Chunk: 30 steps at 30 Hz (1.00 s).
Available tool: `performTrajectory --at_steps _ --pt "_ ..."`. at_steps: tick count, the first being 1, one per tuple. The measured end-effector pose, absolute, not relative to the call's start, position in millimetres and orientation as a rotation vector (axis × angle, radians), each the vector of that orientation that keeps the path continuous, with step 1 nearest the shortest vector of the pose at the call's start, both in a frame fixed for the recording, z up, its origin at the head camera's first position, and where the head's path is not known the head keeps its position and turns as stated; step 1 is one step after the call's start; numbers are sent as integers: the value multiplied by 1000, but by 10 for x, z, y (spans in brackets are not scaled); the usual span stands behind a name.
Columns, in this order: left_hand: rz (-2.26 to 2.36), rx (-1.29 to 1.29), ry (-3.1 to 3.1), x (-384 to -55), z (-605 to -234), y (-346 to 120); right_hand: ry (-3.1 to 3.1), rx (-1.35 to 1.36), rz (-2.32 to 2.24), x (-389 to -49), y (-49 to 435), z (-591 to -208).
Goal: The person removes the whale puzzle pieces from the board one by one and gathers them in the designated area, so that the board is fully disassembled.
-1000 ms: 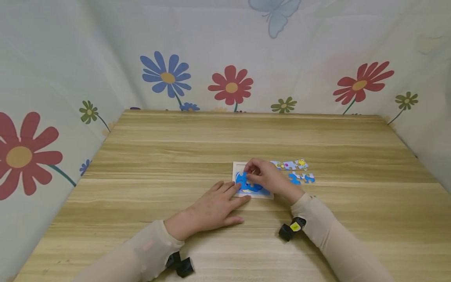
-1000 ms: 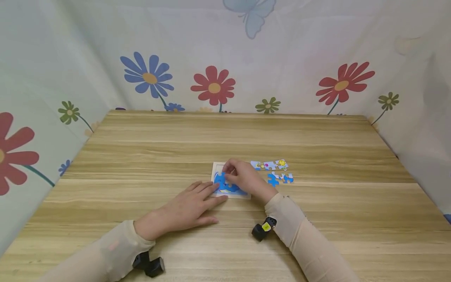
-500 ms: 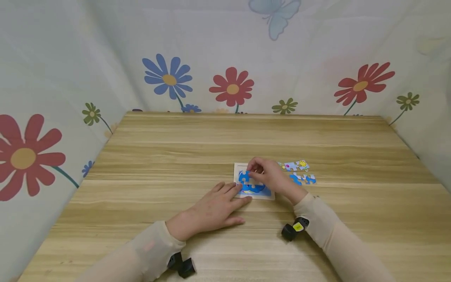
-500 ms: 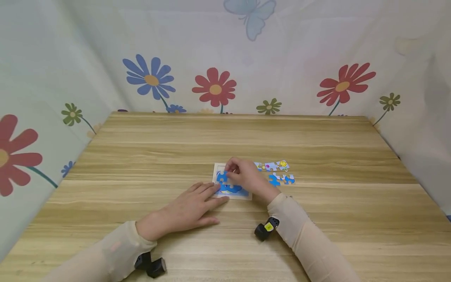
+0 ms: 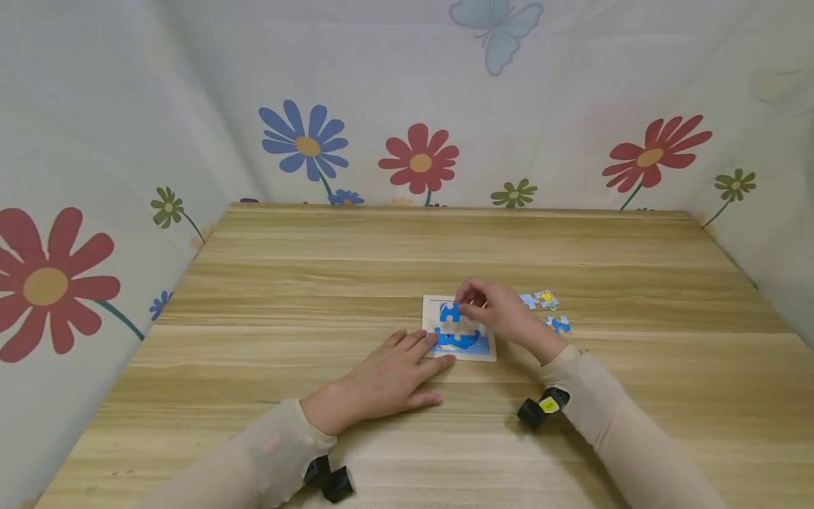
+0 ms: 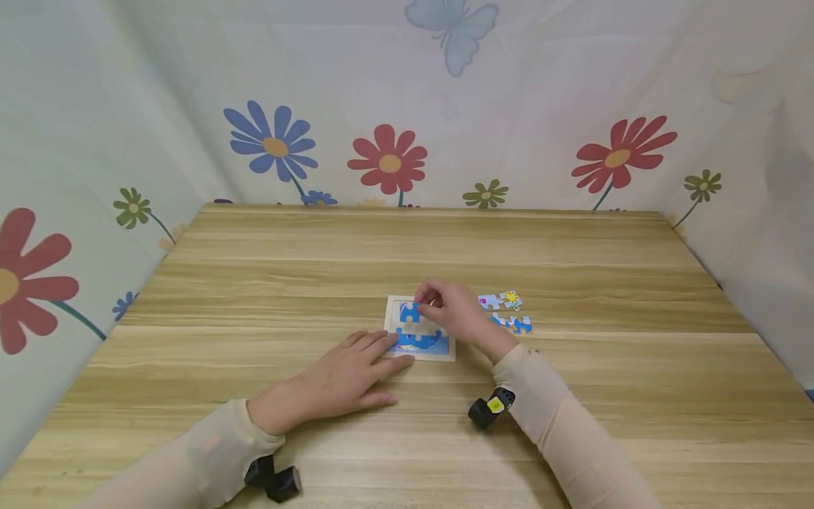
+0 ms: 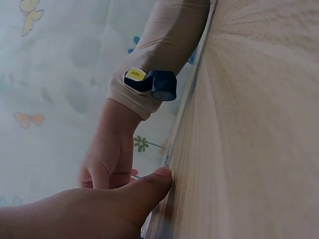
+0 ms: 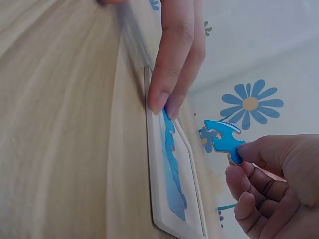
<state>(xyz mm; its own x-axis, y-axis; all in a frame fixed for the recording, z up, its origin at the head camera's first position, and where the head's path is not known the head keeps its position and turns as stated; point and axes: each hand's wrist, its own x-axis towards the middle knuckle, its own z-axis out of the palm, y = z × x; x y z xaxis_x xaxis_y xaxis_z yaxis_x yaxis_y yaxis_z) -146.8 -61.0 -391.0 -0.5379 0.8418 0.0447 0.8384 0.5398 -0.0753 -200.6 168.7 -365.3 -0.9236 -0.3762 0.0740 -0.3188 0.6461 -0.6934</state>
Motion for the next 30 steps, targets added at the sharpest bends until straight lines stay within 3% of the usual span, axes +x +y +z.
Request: performTrajectory --at_steps 30 --pt "131 -1497 -2706 -1471 -3822 -578 2791 -487 -1196 -1936 2293 -3660"
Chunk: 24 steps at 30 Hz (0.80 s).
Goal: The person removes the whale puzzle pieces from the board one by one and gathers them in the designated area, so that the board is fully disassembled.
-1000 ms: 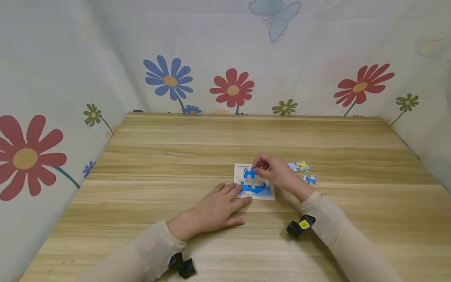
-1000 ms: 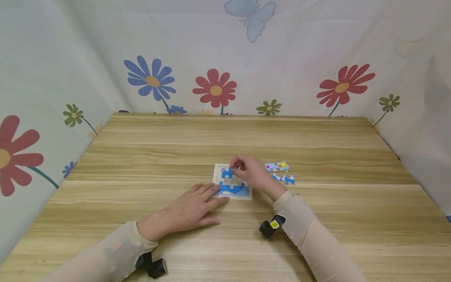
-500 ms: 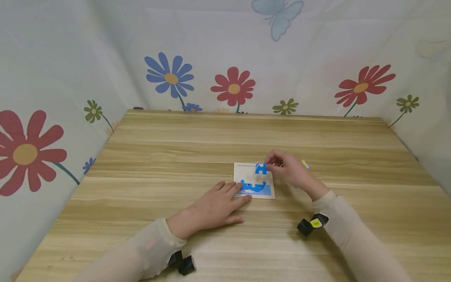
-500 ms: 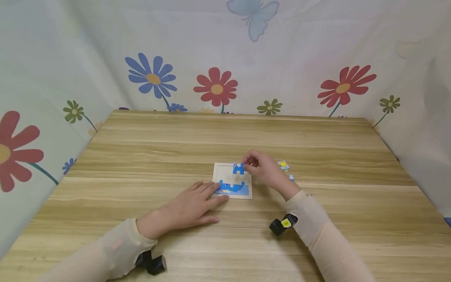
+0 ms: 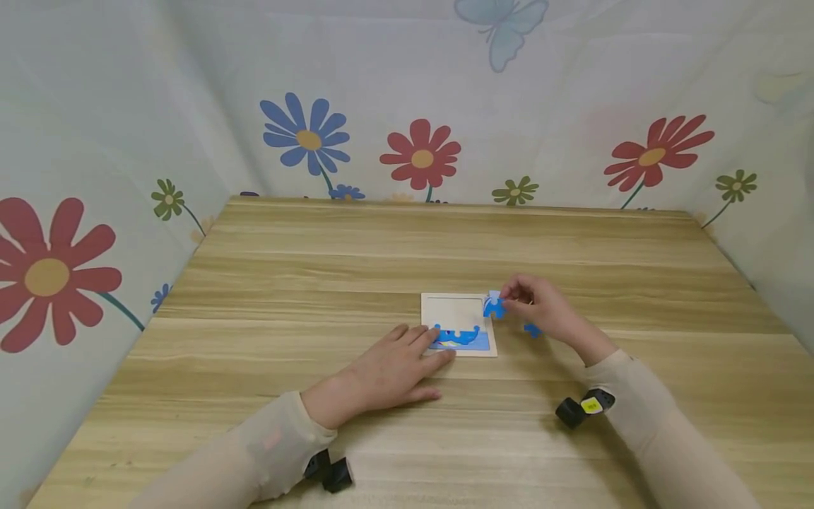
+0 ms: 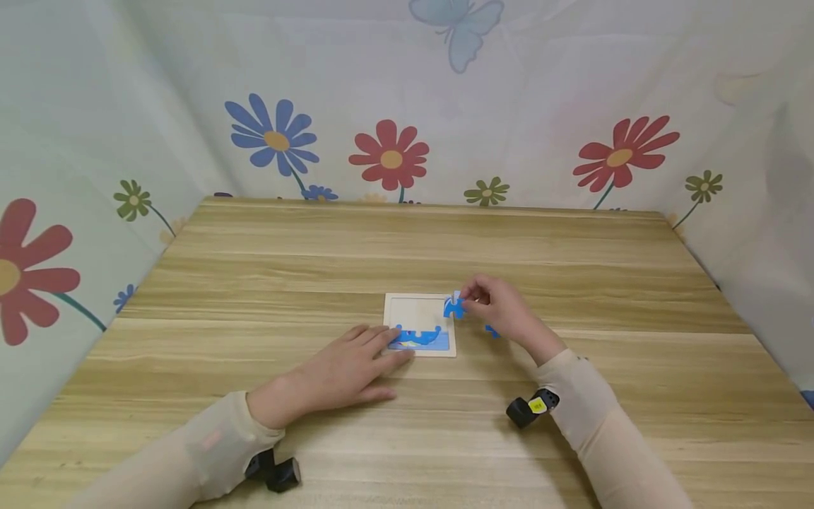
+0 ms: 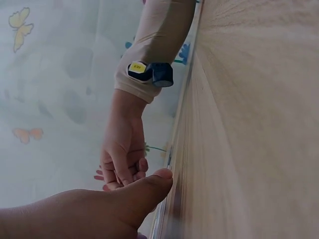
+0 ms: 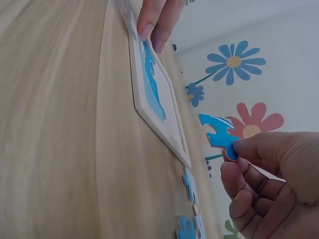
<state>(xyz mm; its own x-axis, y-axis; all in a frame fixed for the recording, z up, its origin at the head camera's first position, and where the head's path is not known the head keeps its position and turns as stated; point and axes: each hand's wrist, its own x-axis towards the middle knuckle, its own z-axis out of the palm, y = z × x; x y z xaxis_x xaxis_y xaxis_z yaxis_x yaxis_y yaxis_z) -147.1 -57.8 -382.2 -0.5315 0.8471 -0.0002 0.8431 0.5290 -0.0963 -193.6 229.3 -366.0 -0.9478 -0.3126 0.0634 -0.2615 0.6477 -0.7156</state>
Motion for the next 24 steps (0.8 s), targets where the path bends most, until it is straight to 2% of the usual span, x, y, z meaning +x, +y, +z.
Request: performTrajectory --at_steps 24 --pt "111 -1504 -2710 -1517 -3861 -415 2765 -414 -1097 -1882 2444 -3759"
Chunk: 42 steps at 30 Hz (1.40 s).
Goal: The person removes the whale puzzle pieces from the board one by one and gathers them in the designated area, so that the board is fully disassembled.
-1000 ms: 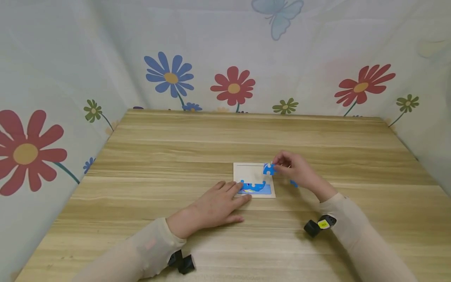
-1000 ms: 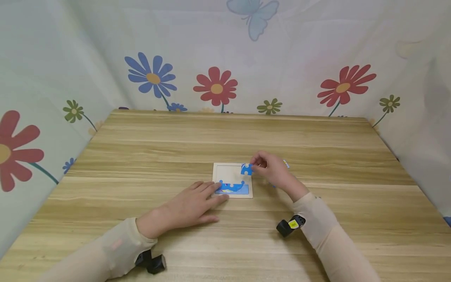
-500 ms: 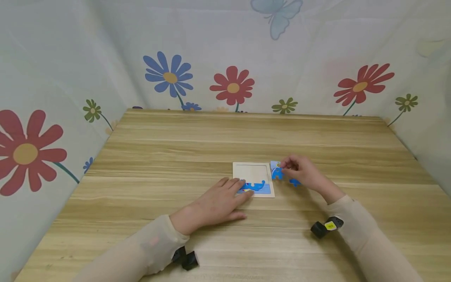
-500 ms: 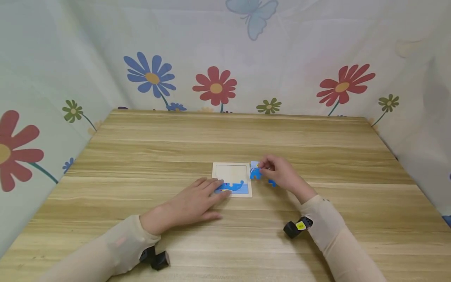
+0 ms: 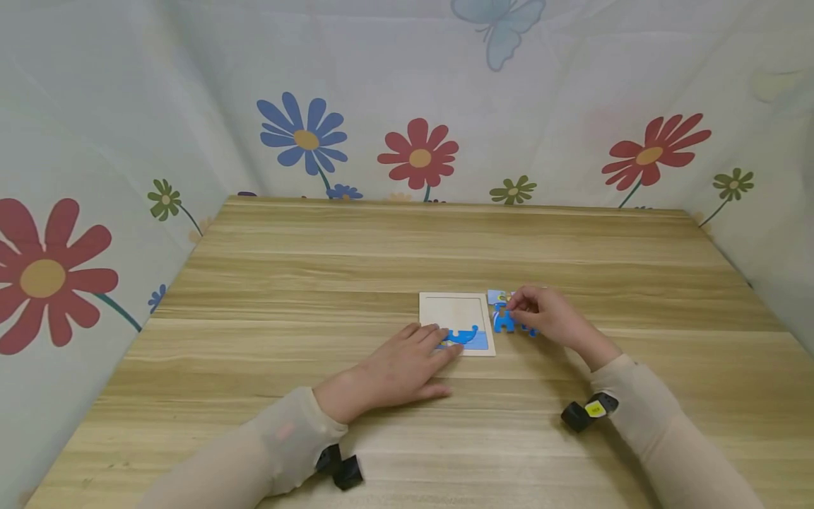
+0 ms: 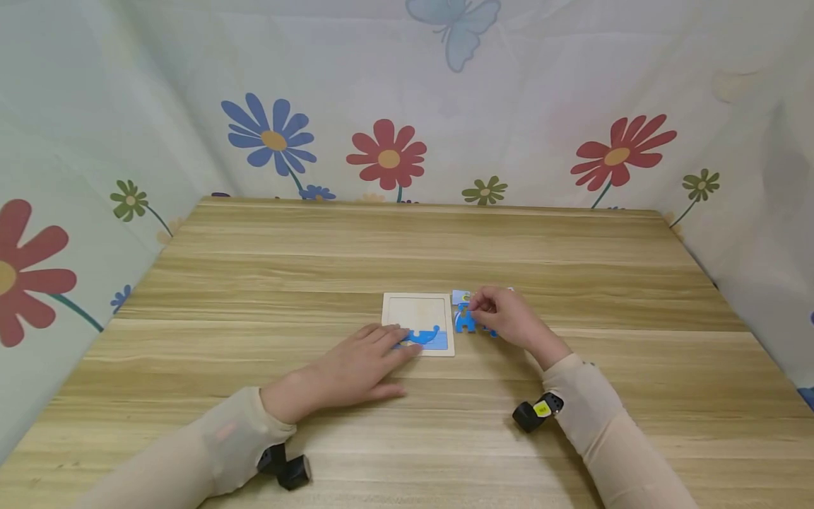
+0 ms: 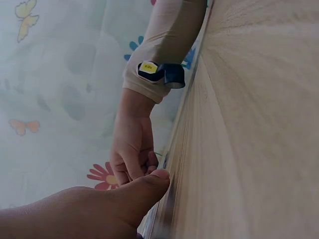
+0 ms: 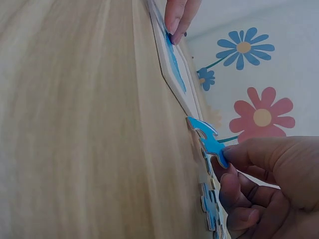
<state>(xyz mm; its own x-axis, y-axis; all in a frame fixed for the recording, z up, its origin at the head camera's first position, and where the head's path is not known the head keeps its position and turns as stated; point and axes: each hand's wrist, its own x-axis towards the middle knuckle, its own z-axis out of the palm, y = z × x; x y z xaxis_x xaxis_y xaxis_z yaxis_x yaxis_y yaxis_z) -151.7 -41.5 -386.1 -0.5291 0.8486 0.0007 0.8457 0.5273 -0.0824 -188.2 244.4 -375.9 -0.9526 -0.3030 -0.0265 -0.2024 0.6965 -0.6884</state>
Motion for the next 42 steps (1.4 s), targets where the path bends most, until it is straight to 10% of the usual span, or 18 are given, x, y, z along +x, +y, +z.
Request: performTrajectory --at_steps 42 --pt "57 -1485 -2729 -1531 -3956 -445 2827 -495 -1014 -1803 2235 -3753"
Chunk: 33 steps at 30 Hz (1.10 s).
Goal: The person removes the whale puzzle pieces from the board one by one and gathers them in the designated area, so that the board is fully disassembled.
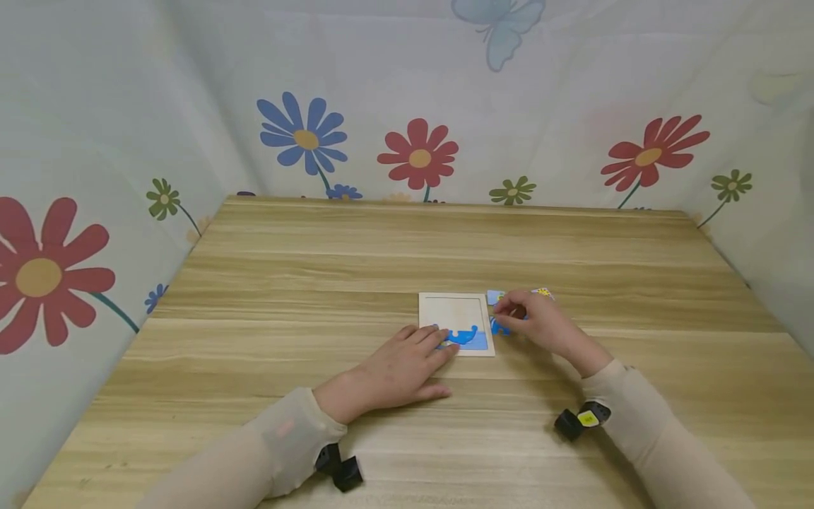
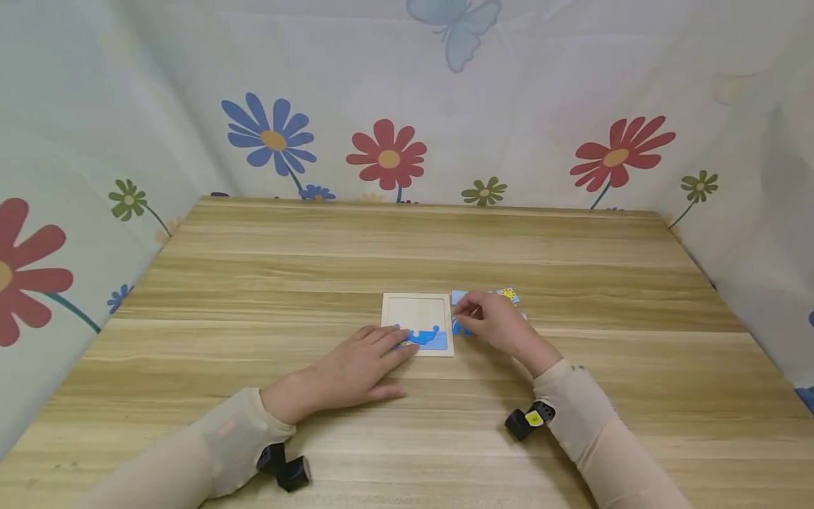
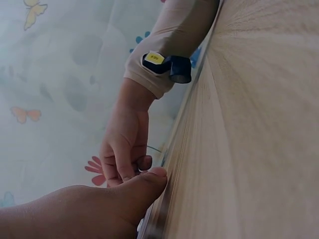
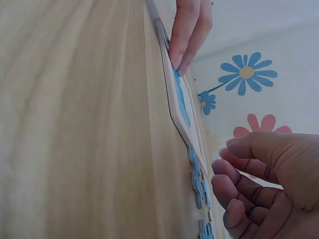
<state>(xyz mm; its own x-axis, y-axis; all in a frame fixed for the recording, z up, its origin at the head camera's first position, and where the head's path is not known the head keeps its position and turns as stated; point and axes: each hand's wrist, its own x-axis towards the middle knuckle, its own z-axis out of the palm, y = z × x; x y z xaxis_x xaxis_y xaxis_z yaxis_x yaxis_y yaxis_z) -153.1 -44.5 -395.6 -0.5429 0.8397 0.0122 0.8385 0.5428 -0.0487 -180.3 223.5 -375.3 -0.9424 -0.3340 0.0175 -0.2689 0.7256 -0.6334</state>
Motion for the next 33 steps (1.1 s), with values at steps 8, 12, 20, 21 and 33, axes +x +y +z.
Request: performTrajectory --at_steps 8,12,20,21,33 --pt "44 -1478 -2729 -1525 -3958 -436 2819 -571 -1031 -1804 2181 -3804" --pt "40 -1479 -2718 -1523 -3957 -436 2827 -586 -997 -1800 2137 -3804" --pt "34 -1480 -2709 -1520 -3953 -439 2844 -605 -891 -1788 2024 -3786" --pt "35 -1479 -2708 -1520 -3954 -441 2843 -610 -880 -1786 2012 -3785" --pt "21 -1458 -2685 -1512 -3956 -442 2833 -636 -853 -1791 1935 -3804"
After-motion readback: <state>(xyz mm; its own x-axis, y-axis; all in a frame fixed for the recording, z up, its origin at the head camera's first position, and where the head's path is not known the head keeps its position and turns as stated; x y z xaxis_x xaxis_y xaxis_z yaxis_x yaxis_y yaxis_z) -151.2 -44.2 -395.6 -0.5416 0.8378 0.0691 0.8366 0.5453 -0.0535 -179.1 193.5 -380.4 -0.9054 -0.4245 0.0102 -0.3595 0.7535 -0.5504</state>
